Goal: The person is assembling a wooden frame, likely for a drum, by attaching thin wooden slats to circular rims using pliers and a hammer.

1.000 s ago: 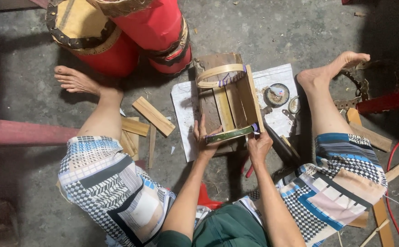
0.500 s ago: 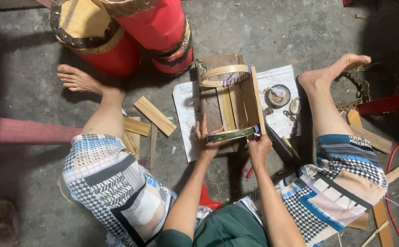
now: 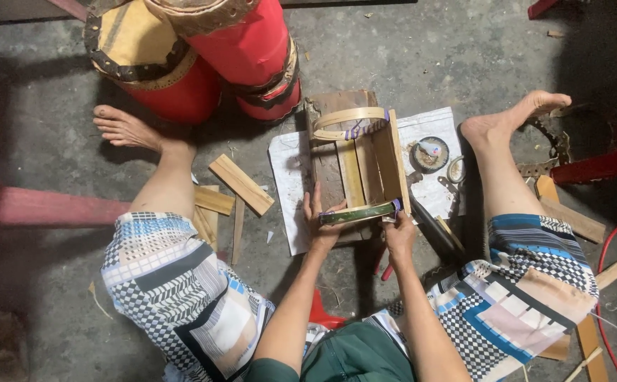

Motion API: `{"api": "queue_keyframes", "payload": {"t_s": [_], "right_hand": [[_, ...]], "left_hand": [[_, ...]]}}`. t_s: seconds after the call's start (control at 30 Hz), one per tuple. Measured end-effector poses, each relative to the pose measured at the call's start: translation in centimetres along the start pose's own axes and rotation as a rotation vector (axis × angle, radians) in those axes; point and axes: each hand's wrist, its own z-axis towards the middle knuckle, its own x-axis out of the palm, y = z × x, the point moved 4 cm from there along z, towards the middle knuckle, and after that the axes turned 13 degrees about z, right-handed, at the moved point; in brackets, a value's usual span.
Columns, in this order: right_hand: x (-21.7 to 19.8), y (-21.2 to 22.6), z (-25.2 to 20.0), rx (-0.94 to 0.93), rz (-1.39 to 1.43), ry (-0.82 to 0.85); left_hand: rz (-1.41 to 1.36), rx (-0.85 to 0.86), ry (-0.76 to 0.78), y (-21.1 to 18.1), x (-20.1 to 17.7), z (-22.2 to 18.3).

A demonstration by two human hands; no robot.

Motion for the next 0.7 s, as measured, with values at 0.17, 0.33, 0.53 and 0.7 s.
{"api": "queue_keyframes", "payload": {"t_s": [0.17, 0.33, 0.53, 0.7], "right_hand": [[-2.6, -1.3, 4.3, -0.010, 0.062, -0.222], [-4.8, -1.7, 11.7, -0.115, -0.070, -0.376], [-4.9, 2.9, 15.7, -0.312, -0.446, -0.340], [-3.8, 5.2, 17.9, -0.397, -0.790, -0.110]], "left_hand": [[-0.033, 0.003, -0.024, -3.3, -3.7, -1.3], [0.034, 0.024, -0.021, -2.1, -1.8, -0.8], [-0.124, 0.001, 0.017, -1.8, -1.4, -0.8], [-0.030, 0.003, 0.026, 0.5, 1.2, 0.1]]}}
